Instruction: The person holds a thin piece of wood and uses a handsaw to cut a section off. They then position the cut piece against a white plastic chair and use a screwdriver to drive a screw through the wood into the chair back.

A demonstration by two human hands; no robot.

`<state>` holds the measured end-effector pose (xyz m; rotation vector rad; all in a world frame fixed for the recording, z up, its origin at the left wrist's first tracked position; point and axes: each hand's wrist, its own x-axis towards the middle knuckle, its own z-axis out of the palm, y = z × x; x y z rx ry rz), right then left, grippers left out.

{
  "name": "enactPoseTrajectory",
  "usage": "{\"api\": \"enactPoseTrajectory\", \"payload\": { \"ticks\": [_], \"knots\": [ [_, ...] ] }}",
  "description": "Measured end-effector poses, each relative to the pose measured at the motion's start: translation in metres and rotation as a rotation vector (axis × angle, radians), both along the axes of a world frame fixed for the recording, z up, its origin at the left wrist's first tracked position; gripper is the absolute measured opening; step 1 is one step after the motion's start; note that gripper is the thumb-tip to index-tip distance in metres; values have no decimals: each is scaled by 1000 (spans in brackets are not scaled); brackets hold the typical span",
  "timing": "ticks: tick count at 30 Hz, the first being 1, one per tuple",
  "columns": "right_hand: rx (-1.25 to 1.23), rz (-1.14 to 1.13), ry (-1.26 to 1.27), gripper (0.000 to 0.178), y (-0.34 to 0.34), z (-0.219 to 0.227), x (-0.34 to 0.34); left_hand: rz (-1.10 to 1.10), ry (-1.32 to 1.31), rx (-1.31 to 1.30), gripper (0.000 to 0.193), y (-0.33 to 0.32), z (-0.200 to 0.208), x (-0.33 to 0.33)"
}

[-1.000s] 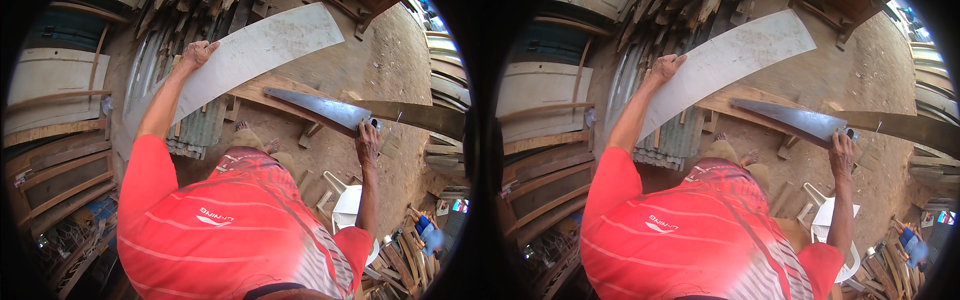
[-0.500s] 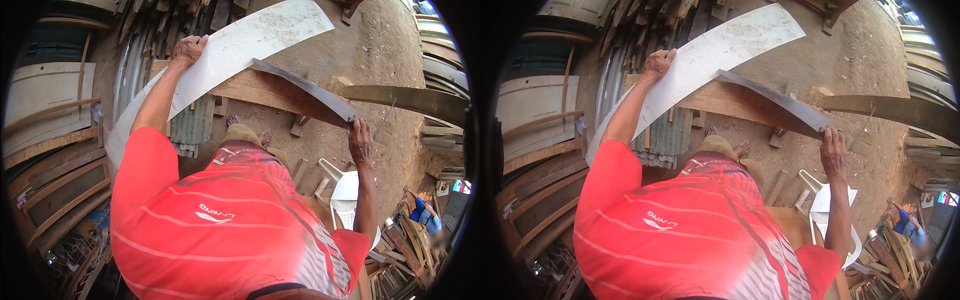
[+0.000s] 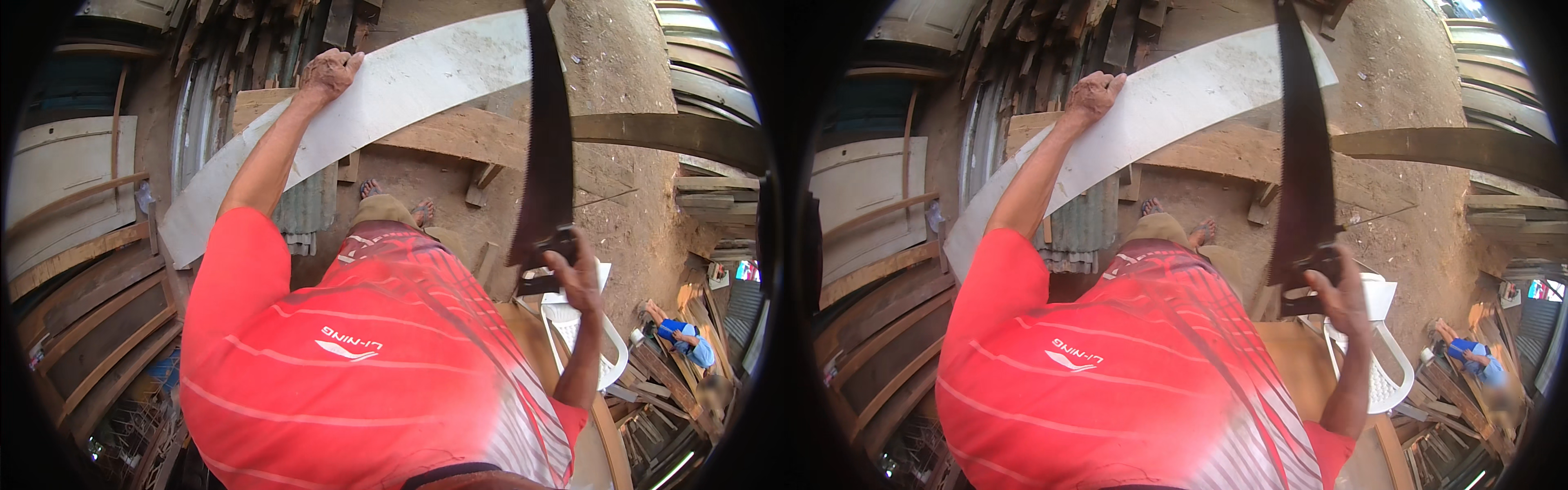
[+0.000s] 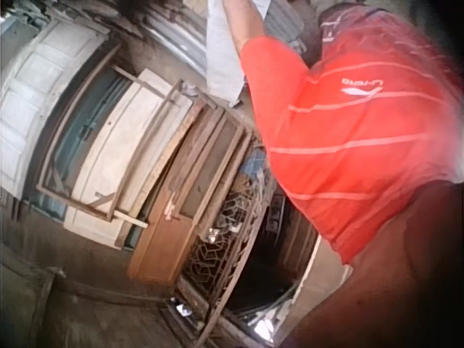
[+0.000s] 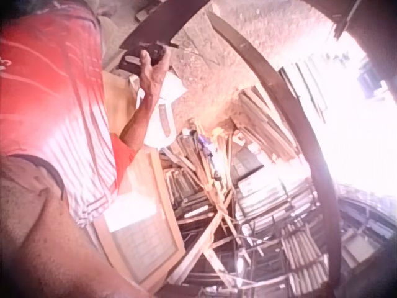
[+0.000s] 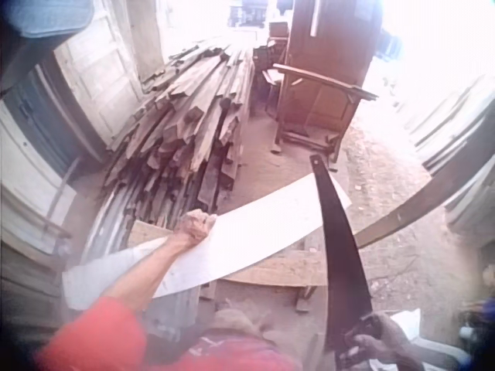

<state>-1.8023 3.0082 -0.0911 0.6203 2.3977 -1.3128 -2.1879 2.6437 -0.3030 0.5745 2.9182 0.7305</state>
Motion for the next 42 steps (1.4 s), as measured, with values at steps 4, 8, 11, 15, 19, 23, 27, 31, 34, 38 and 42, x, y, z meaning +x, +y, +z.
{"api": "enactPoseTrajectory", "payload": {
  "ticks": [4, 8, 11, 15, 19, 23, 27, 31, 34, 38, 42],
  "knots": [
    [-314, -342, 65, 39, -67, -49, 34, -56, -16, 18, 52, 35, 7, 23],
    [-626, -469, 21, 51, -102, -50, 54, -70, 49, 61, 52, 37, 2, 32],
    [-837, -549, -16, 57, -120, -54, 87, -66, 115, 17, 50, 37, -8, 35],
    [-1065, -586, 99, 66, -128, -57, 112, -77, 189, -21, 52, 37, -6, 20],
    [-1116, -665, 376, 81, -150, -52, 135, -63, 315, -67, 51, 46, -12, 29],
    [-1014, -815, 584, 74, -155, -42, 132, 29, 301, -125, 52, 45, -20, 32],
    [-704, -599, 640, 57, -151, -20, 89, 93, 303, -143, 51, 46, -15, 34],
    [-266, -381, 605, 49, -153, -46, 37, 128, 281, -152, 48, 51, -17, 39],
    [-242, -286, 552, 47, -158, -60, 6, 122, 252, -84, 48, 53, -15, 40],
    [-361, -232, 502, 45, -167, -54, -4, 105, 236, -77, 46, 50, -14, 42],
    [-259, -120, 550, 45, -168, -55, -6, 101, 224, -62, 46, 47, -16, 40]
  ]
}}
